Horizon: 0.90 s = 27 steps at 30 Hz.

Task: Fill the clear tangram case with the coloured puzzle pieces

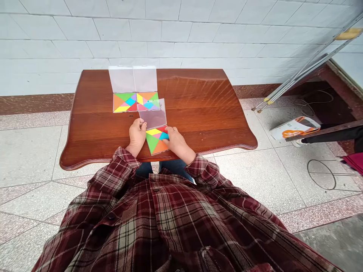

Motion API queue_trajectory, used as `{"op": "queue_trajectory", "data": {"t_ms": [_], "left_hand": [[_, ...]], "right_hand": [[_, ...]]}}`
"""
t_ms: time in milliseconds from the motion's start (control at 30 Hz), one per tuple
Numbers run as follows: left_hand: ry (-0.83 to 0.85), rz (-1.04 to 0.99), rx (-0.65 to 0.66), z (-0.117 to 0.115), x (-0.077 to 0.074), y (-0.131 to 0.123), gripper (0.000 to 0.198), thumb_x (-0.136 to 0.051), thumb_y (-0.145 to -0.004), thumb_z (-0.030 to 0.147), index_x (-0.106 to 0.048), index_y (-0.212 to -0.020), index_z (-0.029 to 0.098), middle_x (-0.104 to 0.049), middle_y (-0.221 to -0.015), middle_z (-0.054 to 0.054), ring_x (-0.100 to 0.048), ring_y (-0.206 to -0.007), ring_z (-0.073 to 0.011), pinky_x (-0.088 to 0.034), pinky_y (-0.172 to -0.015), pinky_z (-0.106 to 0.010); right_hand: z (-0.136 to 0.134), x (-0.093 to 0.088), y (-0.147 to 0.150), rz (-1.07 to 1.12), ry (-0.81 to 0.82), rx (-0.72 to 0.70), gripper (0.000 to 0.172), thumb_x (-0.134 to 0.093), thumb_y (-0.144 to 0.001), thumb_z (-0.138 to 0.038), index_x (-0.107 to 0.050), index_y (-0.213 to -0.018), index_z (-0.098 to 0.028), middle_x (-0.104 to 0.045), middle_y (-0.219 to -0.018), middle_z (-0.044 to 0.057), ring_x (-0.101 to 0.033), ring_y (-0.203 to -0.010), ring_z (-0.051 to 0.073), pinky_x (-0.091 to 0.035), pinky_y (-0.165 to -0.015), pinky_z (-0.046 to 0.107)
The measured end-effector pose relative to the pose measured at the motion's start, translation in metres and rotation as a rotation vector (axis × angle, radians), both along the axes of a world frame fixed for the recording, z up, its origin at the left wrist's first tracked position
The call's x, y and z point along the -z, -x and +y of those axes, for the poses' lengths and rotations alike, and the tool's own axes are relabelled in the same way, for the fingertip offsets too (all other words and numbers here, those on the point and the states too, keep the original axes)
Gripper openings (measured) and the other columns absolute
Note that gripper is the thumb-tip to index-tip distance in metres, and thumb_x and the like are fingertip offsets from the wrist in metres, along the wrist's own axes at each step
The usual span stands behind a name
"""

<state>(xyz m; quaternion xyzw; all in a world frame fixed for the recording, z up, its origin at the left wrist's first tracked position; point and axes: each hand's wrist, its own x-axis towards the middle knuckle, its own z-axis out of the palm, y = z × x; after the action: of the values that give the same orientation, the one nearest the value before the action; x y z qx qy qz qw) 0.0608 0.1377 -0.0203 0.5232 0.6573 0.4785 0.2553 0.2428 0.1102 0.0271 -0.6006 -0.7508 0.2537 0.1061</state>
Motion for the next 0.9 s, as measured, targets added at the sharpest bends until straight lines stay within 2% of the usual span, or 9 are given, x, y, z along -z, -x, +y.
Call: {"op": "queue_trajectory", "data": {"t_ms": [167, 333, 400, 533, 633, 700, 800, 900], "left_hand": [[-0.006, 0.014, 0.007, 0.001, 0.004, 0.001, 0.004, -0.052, -0.081, 0.022, -0.05, -0.084, 0.021, -0.059, -0.079, -0.001, -0.058, -0.074, -0.0143, -0.046, -0.072, -0.028], [-0.008, -0.013, 0.02, 0.002, 0.005, 0.003, 0.004, -0.053, -0.081, 0.023, -0.05, -0.084, 0.021, -0.059, -0.078, -0.001, -0.058, -0.073, -0.0143, -0.046, -0.072, -0.028], [-0.001, -0.02, 0.025, 0.003, 0.005, 0.003, 0.004, -0.053, -0.081, 0.023, -0.05, -0.084, 0.021, -0.059, -0.077, 0.0, -0.058, -0.073, -0.0141, -0.046, -0.072, -0.028], [-0.019, 0.003, 0.019, 0.004, 0.003, 0.003, 0.004, -0.052, -0.081, 0.024, -0.05, -0.083, 0.021, -0.059, -0.075, 0.0, -0.057, -0.069, -0.0135, -0.045, -0.069, -0.027], [-0.031, 0.025, 0.014, 0.004, 0.002, 0.003, 0.004, -0.053, -0.081, 0.024, -0.05, -0.082, 0.02, -0.058, -0.073, 0.0, -0.056, -0.068, -0.0129, -0.044, -0.068, -0.026], [-0.029, 0.039, 0.01, 0.004, 0.002, 0.003, 0.004, -0.053, -0.081, 0.023, -0.05, -0.083, 0.02, -0.058, -0.073, 0.001, -0.056, -0.068, -0.0127, -0.043, -0.068, -0.026], [-0.035, 0.058, 0.012, 0.003, 0.001, 0.003, 0.003, -0.051, -0.081, 0.022, -0.05, -0.083, 0.021, -0.059, -0.074, 0.001, -0.056, -0.068, -0.0124, -0.043, -0.068, -0.026], [-0.051, 0.076, 0.018, 0.002, 0.0, 0.004, 0.004, -0.047, -0.084, 0.019, -0.051, -0.083, 0.021, -0.06, -0.073, 0.001, -0.056, -0.067, -0.0117, -0.044, -0.07, -0.025]], "right_hand": [[0.008, 0.006, -0.004, 0.044, 0.007, 0.01, 0.022, -0.062, -0.078, -0.019, -0.062, -0.1, -0.018, -0.054, -0.101, 0.006, -0.055, -0.076, 0.016, -0.046, -0.075, 0.031], [0.011, 0.011, -0.011, 0.231, -0.026, -0.007, 0.004, -0.058, -0.08, -0.02, -0.061, -0.082, -0.019, -0.056, -0.085, 0.001, -0.053, -0.075, 0.015, -0.043, -0.075, 0.028], [0.015, 0.014, -0.019, 0.334, -0.044, 0.009, 0.007, -0.054, -0.082, -0.021, -0.061, -0.082, -0.02, -0.058, -0.081, 0.0, -0.054, -0.076, 0.015, -0.042, -0.075, 0.027], [0.028, 0.022, -0.047, 0.433, -0.032, 0.149, 0.015, -0.049, -0.085, -0.022, -0.061, -0.094, -0.019, -0.062, -0.078, 0.0, -0.055, -0.07, 0.014, -0.044, -0.072, 0.027], [0.034, 0.023, -0.067, 0.272, -0.077, 0.205, 0.017, -0.051, -0.083, -0.021, -0.062, -0.096, -0.017, -0.064, -0.083, 0.004, -0.058, -0.076, 0.018, -0.046, -0.078, 0.031], [0.032, 0.019, -0.072, 0.118, -0.134, 0.212, 0.02, -0.052, -0.083, -0.02, -0.064, -0.098, -0.016, -0.065, -0.093, 0.009, -0.059, -0.086, 0.022, -0.045, -0.083, 0.036], [0.022, 0.007, -0.062, 0.002, -0.213, 0.207, 0.03, -0.051, -0.085, -0.02, -0.062, -0.112, -0.012, -0.06, -0.115, 0.017, -0.058, -0.097, 0.026, -0.045, -0.087, 0.038], [0.005, -0.005, -0.035, 0.023, -0.164, 0.04, 0.03, -0.049, -0.088, -0.018, -0.06, -0.116, -0.012, -0.061, -0.114, 0.015, -0.058, -0.103, 0.025, -0.044, -0.089, 0.035]]}}
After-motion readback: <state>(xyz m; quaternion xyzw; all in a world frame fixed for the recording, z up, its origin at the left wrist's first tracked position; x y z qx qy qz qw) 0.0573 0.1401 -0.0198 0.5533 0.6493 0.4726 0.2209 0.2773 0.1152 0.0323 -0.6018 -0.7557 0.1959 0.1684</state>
